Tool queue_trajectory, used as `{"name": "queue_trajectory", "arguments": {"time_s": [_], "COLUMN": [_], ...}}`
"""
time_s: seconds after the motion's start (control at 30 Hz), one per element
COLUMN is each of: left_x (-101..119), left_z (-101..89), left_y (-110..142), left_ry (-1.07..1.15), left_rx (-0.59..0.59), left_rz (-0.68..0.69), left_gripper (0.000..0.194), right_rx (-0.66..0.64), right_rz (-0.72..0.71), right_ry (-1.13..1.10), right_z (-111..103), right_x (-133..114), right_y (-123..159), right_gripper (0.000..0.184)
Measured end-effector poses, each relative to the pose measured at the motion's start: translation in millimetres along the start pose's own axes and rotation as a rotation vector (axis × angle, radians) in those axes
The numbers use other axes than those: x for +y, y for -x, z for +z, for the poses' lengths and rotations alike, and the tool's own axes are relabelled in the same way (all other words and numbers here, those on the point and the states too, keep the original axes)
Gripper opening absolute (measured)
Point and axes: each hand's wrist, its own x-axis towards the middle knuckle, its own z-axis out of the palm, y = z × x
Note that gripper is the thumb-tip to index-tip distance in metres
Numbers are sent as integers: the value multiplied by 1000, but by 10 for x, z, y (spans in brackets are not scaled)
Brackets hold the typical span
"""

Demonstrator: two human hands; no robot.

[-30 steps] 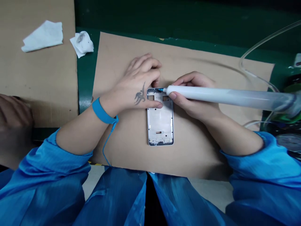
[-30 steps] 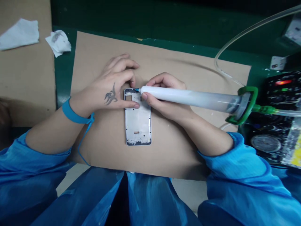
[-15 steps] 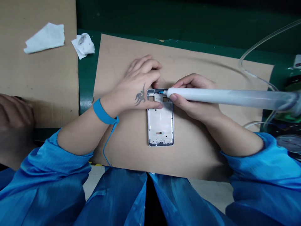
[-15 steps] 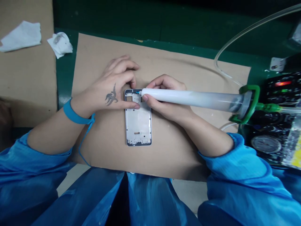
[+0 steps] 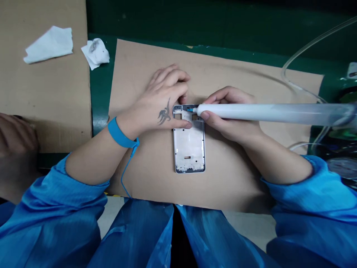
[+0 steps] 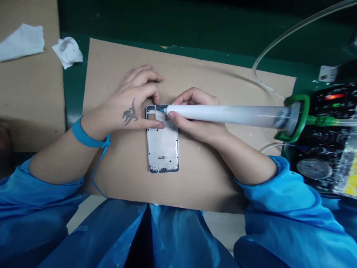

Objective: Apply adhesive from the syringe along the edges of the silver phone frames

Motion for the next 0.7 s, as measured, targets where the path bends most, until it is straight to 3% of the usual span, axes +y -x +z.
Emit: {"name": "queue_trajectory", "arguments": {"time_s": [0.7], "left_x": [29], "left_z": [-25], "left_y": [70], "left_ry": [-83], "left_rx": [0], "left_rz": [29], "left_gripper": [62], "right_rx": [25], "right_rz": [51], "right_ry": [-39], "right_z": [11], "right_x": [-31], "right_y": [-24], "right_gripper": [43]}}
